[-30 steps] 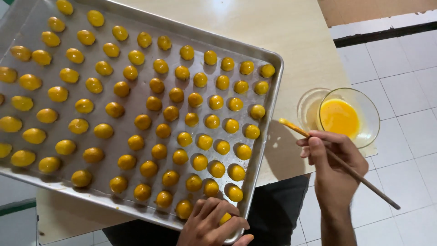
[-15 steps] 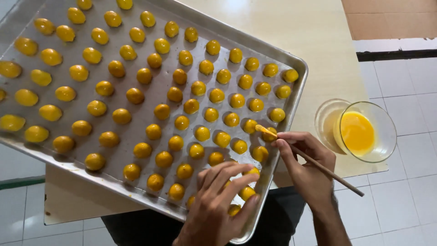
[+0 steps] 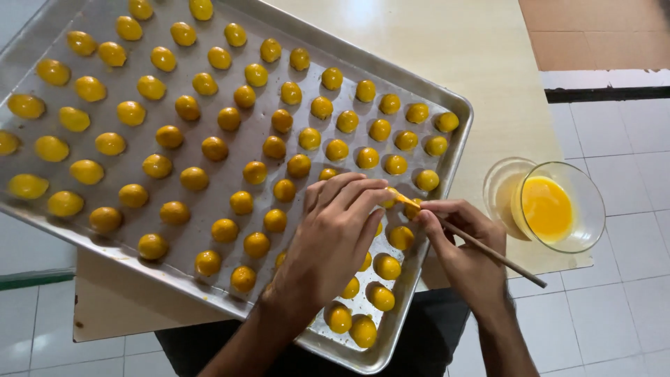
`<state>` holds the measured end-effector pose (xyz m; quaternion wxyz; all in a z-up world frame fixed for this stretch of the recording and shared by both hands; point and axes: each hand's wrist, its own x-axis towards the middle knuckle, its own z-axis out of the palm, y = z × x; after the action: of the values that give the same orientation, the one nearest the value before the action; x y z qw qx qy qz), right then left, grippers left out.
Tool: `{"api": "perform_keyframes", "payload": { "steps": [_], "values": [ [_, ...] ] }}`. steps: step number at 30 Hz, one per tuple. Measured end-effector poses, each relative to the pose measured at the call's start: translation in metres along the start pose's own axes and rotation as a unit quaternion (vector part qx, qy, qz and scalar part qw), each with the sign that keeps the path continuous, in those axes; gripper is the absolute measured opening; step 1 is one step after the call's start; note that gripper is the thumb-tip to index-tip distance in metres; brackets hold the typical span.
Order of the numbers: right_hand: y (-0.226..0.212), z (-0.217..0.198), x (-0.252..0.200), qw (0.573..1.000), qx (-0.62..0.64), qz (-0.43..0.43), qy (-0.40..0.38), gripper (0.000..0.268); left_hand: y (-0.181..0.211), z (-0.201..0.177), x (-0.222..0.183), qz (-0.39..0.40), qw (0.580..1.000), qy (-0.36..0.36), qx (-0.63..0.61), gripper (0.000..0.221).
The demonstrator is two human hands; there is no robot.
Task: Applying egg wash to small cookies on a baking tray using a pastry brush.
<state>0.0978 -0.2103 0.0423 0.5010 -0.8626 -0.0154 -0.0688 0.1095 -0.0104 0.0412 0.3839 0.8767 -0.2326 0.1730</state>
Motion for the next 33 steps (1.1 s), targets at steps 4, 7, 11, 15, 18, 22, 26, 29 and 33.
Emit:
{"api": "perform_keyframes", "payload": {
  "steps": [4, 7, 11, 15, 18, 22, 26, 29, 33],
  "values": [
    [0.002, -0.004, -0.004, 1.0, -0.007, 0.024, 0.0, 0.01, -0.004, 0.005, 0.013, 0.016, 0.999, -0.009, -0.033, 0.016],
    [-0.002, -0.006, -0.006, 0.999, -0.006, 0.054, 0.002, 0.008, -0.007, 0.008, 0.019, 0.026, 0.999, -0.018, -0.038, 0.017],
    [-0.006, -0.007, -0.005, 0.999, -0.007, 0.035, 0.014, 0.01, -0.009, 0.006, 0.02, 0.021, 0.999, -0.023, -0.042, 0.017],
    [-0.004, -0.004, -0.004, 1.0, 0.001, 0.017, 0.013, 0.01, -0.009, 0.001, 0.019, 0.011, 0.999, -0.009, -0.032, 0.017],
    [-0.002, -0.003, -0.005, 0.999, 0.003, 0.047, 0.005, 0.008, -0.006, -0.005, 0.019, 0.008, 0.999, 0.024, -0.038, 0.014],
    [-0.001, -0.006, -0.004, 1.0, -0.014, 0.017, 0.008, 0.009, -0.005, -0.006, 0.018, 0.019, 0.997, 0.068, -0.034, 0.011],
    [-0.006, -0.001, -0.002, 0.999, -0.002, 0.003, 0.041, 0.009, -0.005, -0.007, 0.018, 0.028, 0.994, 0.092, -0.047, 0.011],
    [-0.008, 0.002, -0.002, 1.0, -0.005, -0.016, 0.002, 0.01, -0.006, -0.007, 0.018, 0.034, 0.994, 0.096, -0.047, 0.012],
    [-0.001, 0.001, -0.009, 0.999, -0.012, 0.039, -0.005, 0.008, -0.009, -0.005, 0.016, 0.026, 0.994, 0.099, -0.04, 0.012]
  ]
}}
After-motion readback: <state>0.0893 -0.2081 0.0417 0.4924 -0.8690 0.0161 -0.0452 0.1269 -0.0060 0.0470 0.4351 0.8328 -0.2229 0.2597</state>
